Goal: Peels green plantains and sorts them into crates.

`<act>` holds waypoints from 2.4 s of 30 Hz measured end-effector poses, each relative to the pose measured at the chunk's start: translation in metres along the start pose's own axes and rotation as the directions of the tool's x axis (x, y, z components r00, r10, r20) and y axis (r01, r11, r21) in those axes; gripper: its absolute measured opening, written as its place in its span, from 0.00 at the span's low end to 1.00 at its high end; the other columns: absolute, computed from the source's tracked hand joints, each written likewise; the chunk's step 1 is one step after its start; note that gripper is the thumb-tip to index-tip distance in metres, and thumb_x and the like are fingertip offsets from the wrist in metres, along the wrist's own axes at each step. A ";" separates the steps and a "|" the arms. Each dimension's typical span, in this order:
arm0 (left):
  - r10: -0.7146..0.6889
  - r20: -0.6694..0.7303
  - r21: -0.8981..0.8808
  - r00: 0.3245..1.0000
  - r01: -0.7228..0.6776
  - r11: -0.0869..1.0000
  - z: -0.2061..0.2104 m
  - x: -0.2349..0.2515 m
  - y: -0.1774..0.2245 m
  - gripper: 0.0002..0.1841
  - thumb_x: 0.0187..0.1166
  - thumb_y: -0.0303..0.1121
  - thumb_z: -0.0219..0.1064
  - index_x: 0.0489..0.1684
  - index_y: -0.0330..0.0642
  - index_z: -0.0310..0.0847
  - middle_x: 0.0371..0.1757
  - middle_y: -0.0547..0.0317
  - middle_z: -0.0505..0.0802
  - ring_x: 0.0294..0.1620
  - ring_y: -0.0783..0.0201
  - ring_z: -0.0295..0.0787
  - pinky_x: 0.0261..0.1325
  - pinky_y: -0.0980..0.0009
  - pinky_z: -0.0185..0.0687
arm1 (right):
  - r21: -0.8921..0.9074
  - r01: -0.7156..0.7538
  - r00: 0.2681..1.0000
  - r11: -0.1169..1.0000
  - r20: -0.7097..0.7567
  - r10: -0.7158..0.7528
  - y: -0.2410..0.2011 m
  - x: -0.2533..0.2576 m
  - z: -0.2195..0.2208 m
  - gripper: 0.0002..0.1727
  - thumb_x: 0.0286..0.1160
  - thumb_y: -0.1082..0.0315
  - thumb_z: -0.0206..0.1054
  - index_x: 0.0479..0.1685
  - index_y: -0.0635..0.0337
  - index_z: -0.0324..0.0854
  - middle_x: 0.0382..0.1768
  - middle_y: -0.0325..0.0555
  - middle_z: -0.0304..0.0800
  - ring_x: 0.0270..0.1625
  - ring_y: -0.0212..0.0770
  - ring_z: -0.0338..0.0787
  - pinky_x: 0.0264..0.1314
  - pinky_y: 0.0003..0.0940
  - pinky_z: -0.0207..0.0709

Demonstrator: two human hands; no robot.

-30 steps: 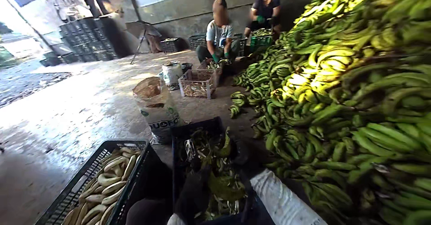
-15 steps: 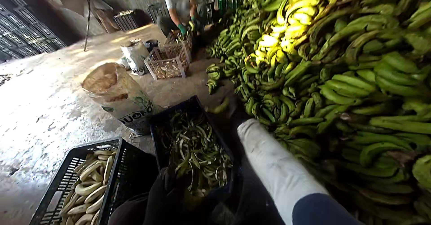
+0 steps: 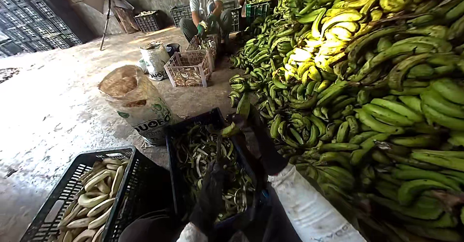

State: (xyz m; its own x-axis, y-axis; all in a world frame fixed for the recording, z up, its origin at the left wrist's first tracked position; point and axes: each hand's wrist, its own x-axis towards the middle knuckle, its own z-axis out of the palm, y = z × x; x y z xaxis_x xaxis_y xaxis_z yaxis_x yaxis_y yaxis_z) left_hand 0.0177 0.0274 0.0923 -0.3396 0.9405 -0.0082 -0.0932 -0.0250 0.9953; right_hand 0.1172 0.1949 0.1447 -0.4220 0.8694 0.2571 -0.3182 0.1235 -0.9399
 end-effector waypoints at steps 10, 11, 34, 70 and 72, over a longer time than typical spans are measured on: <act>-0.434 0.063 0.006 0.899 0.434 0.901 -0.007 0.008 -0.006 0.33 0.92 0.60 0.36 0.71 0.44 0.75 0.28 0.60 0.83 0.22 0.66 0.79 0.29 0.65 0.83 | 0.431 -0.105 0.991 0.896 0.123 0.057 0.008 0.010 0.013 0.31 0.77 0.53 0.66 0.81 0.44 0.66 0.48 0.48 0.90 0.45 0.42 0.92 0.47 0.39 0.89; -0.501 0.085 -0.003 0.861 0.503 0.864 -0.010 0.007 -0.013 0.33 0.92 0.62 0.37 0.71 0.44 0.75 0.29 0.59 0.82 0.24 0.63 0.79 0.34 0.60 0.85 | 0.461 -0.137 0.988 0.877 0.131 0.086 0.007 0.017 0.012 0.27 0.81 0.53 0.60 0.79 0.47 0.67 0.45 0.48 0.91 0.43 0.41 0.92 0.46 0.39 0.89; 0.118 -0.299 0.607 0.947 0.093 0.790 -0.105 0.079 0.064 0.24 0.89 0.53 0.56 0.73 0.49 0.77 0.47 0.50 0.91 0.47 0.53 0.89 0.53 0.44 0.84 | 0.254 -0.389 0.908 0.885 0.268 0.322 0.033 -0.008 0.032 0.23 0.93 0.55 0.40 0.62 0.59 0.75 0.31 0.44 0.88 0.26 0.34 0.88 0.26 0.29 0.86; 0.255 -0.199 0.756 0.946 -0.018 0.655 -0.098 0.083 0.039 0.28 0.86 0.56 0.56 0.73 0.46 0.80 0.59 0.45 0.91 0.59 0.47 0.89 0.62 0.41 0.82 | 0.126 -0.398 0.806 0.909 0.521 0.281 0.035 -0.006 0.041 0.20 0.89 0.63 0.45 0.71 0.58 0.73 0.45 0.39 0.89 0.42 0.29 0.89 0.47 0.26 0.86; 0.216 -0.275 0.717 0.937 0.050 0.695 -0.106 0.084 0.043 0.26 0.88 0.54 0.56 0.73 0.48 0.79 0.62 0.47 0.90 0.61 0.50 0.88 0.64 0.42 0.80 | 0.141 -0.457 0.797 0.878 0.504 0.334 0.033 -0.007 0.041 0.24 0.86 0.59 0.48 0.77 0.58 0.68 0.43 0.44 0.89 0.37 0.33 0.89 0.39 0.27 0.85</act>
State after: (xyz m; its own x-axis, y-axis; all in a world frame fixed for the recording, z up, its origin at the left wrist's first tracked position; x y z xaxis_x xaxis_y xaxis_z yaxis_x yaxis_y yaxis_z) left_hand -0.1140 0.0698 0.1239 -0.5955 0.7828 0.1808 0.5891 0.2725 0.7607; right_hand 0.0751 0.1729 0.1211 -0.8701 0.4928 0.0041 -0.2063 -0.3567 -0.9112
